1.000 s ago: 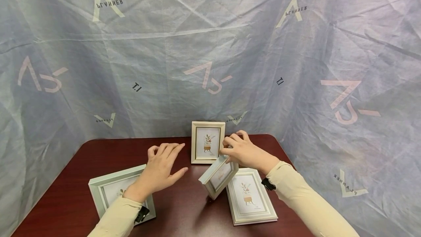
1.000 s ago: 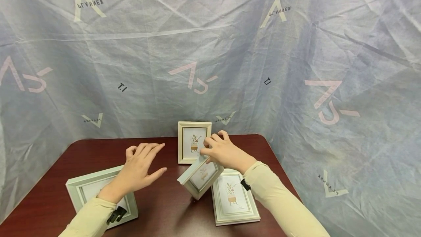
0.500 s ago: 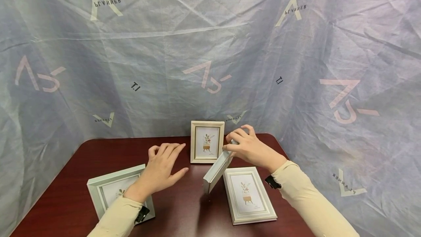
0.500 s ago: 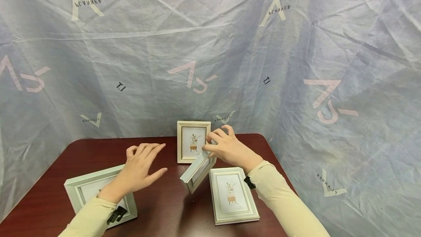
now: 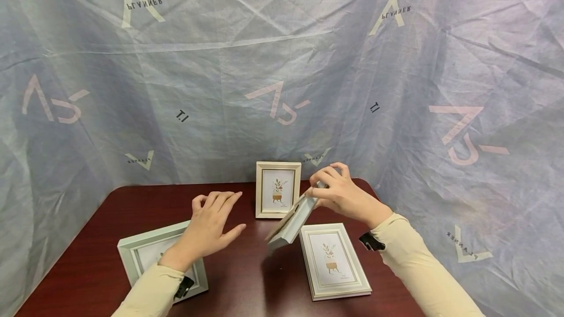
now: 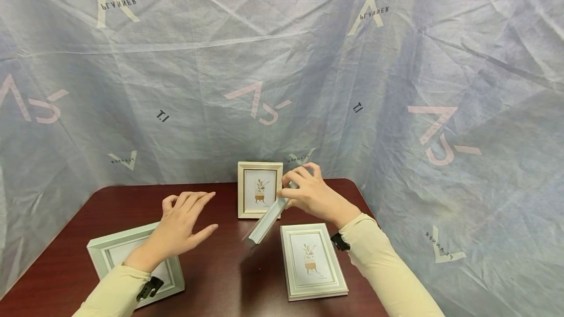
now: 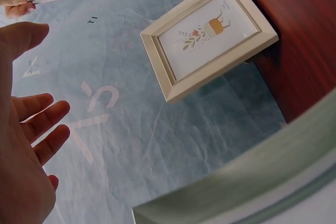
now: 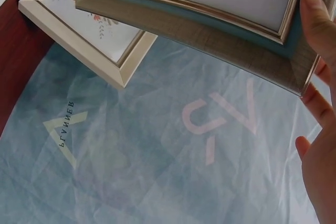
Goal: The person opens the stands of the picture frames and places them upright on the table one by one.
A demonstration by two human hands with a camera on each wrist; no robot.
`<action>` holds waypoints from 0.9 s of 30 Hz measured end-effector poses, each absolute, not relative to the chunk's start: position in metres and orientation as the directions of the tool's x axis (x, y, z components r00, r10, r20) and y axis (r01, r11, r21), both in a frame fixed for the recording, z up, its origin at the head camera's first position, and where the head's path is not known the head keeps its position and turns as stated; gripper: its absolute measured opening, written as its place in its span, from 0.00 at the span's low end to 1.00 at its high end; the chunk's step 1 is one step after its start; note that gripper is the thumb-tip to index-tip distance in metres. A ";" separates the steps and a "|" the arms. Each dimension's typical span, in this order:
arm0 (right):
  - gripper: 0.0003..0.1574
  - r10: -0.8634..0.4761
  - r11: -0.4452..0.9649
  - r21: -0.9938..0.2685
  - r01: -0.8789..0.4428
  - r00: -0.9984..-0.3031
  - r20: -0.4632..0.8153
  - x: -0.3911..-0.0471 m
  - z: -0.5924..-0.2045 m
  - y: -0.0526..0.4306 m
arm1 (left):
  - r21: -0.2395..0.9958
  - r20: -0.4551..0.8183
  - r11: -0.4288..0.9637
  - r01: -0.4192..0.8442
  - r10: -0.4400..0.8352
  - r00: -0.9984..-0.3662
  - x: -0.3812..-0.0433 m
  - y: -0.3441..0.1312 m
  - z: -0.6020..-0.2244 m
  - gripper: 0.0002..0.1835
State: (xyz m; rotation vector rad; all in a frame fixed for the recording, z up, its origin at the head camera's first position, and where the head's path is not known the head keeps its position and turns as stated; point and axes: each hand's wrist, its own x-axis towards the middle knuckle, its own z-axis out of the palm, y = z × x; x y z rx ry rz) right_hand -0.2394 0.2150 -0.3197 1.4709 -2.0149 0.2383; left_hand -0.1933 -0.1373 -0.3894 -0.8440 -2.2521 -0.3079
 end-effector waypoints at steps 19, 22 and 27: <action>0.21 -0.766 0.369 0.216 -0.904 -0.163 0.622 -0.239 -0.312 0.226 | -0.021 0.695 0.775 0.632 0.465 -0.548 -0.196 -0.154 -0.392 0.37; 0.23 -0.764 0.373 0.206 -0.905 -0.174 0.621 -0.239 -0.312 0.228 | -0.023 0.695 0.771 0.637 0.470 -0.544 -0.198 -0.154 -0.393 0.37; 0.23 -0.767 0.381 0.212 -0.900 -0.180 0.616 -0.237 -0.312 0.228 | -0.012 0.683 0.772 0.636 0.471 -0.559 -0.202 -0.153 -0.394 0.37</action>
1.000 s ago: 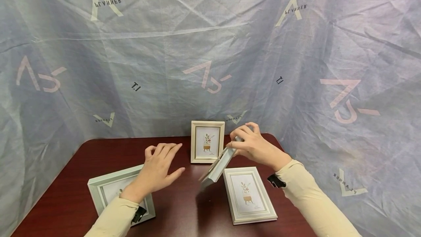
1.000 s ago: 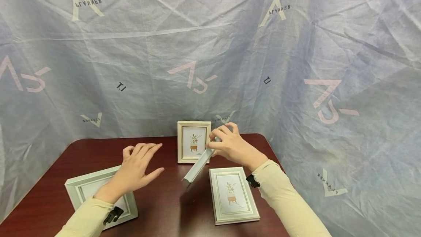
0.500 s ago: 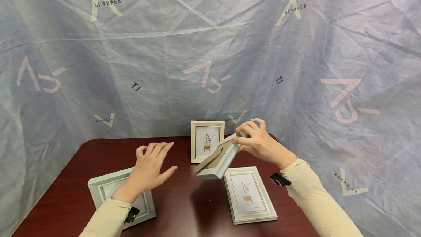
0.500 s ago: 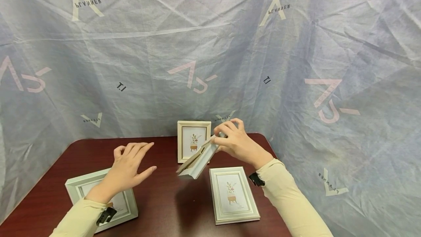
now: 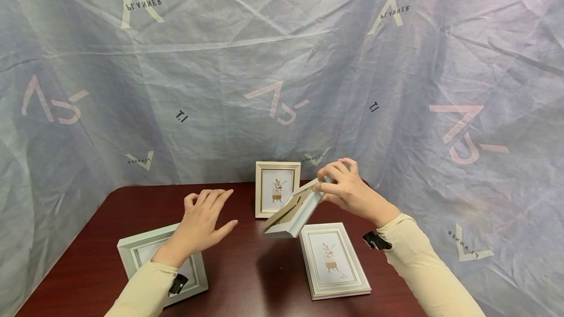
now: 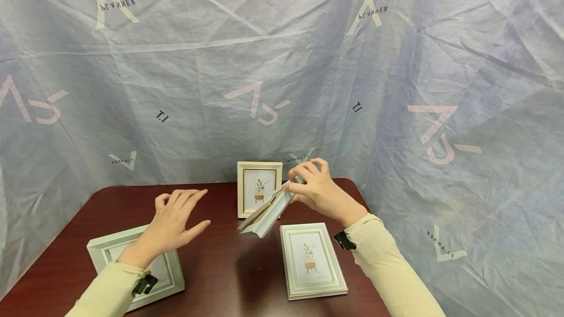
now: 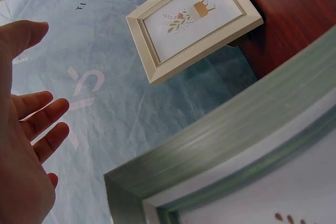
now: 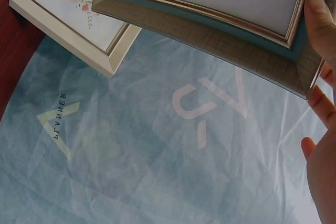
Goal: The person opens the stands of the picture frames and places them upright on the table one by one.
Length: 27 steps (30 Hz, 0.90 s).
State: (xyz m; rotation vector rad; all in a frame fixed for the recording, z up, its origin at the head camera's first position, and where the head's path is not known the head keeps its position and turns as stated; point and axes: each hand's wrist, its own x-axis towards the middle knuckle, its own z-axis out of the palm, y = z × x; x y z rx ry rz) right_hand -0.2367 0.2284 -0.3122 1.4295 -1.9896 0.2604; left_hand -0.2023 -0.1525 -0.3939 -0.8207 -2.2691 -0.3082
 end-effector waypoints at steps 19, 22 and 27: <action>0.14 -0.741 0.341 0.239 -0.909 -0.103 0.664 -0.228 -0.311 0.218 | 0.045 0.536 0.756 0.653 0.533 -0.655 -0.215 -0.125 -0.399 0.33; 0.15 -0.739 0.334 0.238 -0.912 -0.097 0.666 -0.226 -0.310 0.215 | 0.056 0.527 0.730 0.681 0.557 -0.641 -0.216 -0.120 -0.400 0.30; 0.14 -0.743 0.324 0.231 -0.918 -0.096 0.662 -0.221 -0.307 0.212 | 0.054 0.517 0.696 0.716 0.595 -0.616 -0.218 -0.114 -0.403 0.28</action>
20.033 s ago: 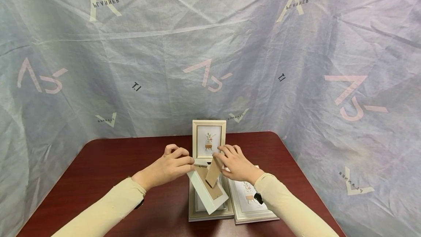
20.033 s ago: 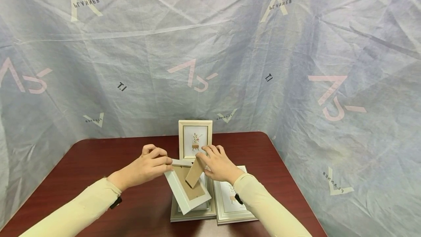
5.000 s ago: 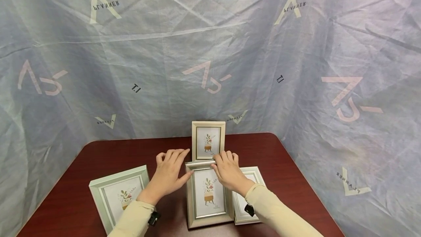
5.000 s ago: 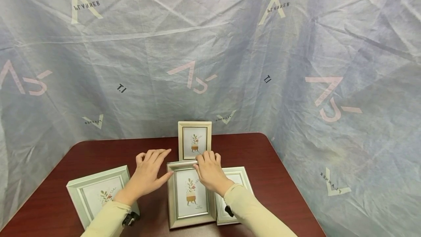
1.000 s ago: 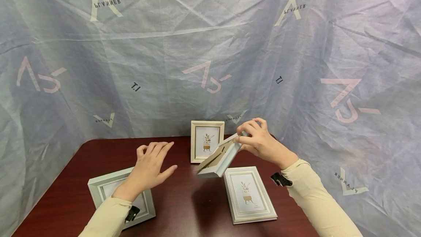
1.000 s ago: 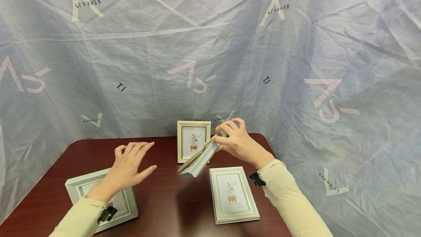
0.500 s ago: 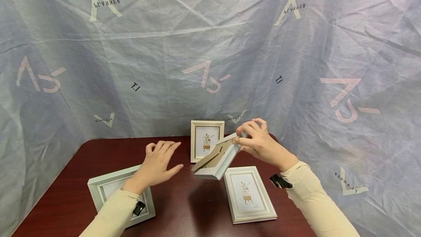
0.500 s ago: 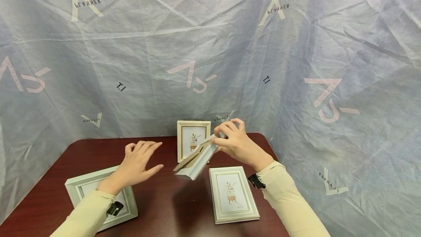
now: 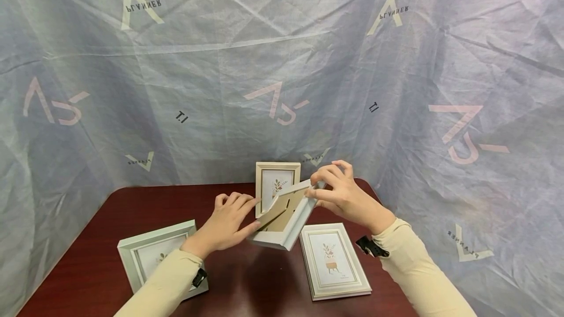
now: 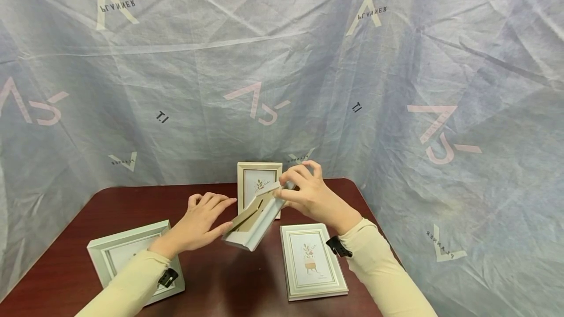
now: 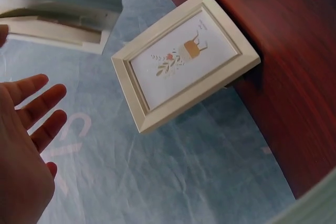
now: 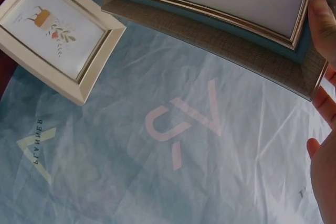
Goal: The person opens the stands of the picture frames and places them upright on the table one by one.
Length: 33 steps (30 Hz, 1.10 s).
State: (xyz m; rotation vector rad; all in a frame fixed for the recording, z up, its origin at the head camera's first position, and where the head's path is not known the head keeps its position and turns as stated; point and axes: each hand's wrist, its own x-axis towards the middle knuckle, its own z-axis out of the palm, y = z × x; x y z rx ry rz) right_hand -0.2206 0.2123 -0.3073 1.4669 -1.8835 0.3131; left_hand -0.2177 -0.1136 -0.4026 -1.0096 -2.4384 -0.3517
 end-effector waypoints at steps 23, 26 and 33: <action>0.13 -0.747 0.319 0.261 -0.911 -0.072 0.661 -0.214 -0.306 0.208 | 0.041 0.455 0.627 0.778 0.681 -0.573 -0.216 -0.105 -0.408 0.17; 0.12 -0.747 0.314 0.263 -0.912 -0.067 0.661 -0.215 -0.306 0.208 | 0.032 0.460 0.619 0.785 0.688 -0.561 -0.216 -0.105 -0.408 0.16; 0.14 -0.748 0.311 0.266 -0.913 -0.062 0.661 -0.214 -0.308 0.208 | 0.016 0.479 0.598 0.801 0.699 -0.531 -0.216 -0.107 -0.405 0.13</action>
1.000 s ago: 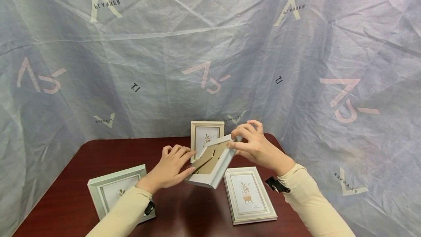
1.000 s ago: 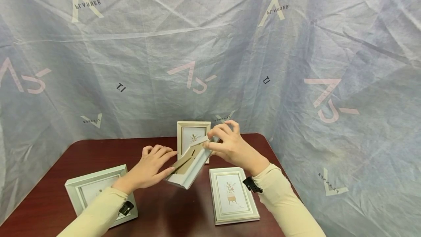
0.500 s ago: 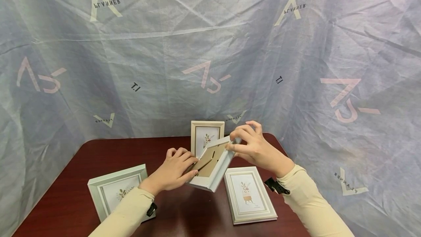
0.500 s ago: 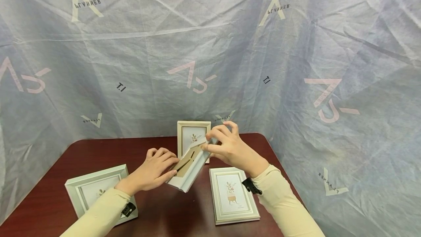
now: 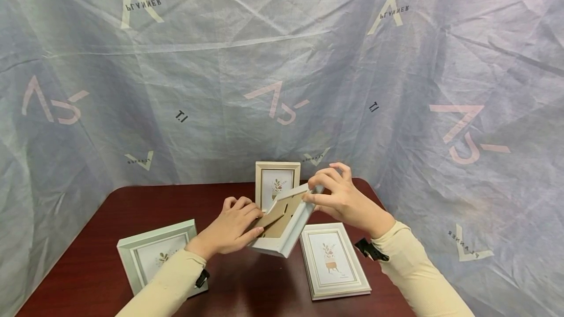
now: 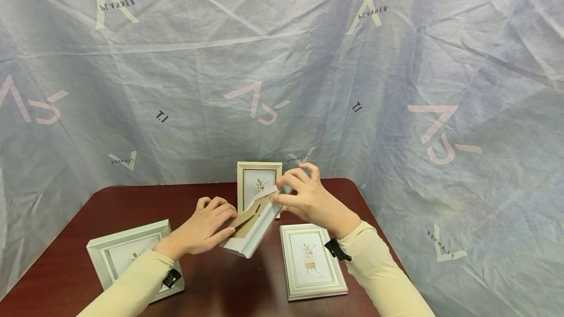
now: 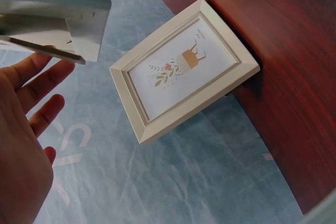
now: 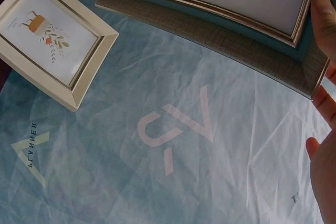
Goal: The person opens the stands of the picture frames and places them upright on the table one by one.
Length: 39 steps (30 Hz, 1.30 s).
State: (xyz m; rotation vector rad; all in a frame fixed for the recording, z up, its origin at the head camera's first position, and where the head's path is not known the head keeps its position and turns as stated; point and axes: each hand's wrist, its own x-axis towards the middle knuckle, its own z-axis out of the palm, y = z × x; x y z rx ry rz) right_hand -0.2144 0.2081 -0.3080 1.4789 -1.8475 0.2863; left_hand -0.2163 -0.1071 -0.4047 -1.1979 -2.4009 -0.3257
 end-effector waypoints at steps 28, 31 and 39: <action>0.24 -0.771 0.294 0.259 -0.920 -0.067 0.634 -0.213 -0.311 0.205 | 0.017 0.494 0.635 0.772 0.666 -0.559 -0.218 -0.120 -0.390 0.13; 0.24 -0.771 0.294 0.261 -0.919 -0.067 0.634 -0.212 -0.311 0.205 | 0.015 0.493 0.636 0.771 0.666 -0.559 -0.219 -0.119 -0.393 0.13; 0.25 -0.775 0.302 0.272 -0.914 -0.070 0.628 -0.212 -0.313 0.204 | 0.031 0.488 0.641 0.767 0.660 -0.572 -0.218 -0.116 -0.401 0.13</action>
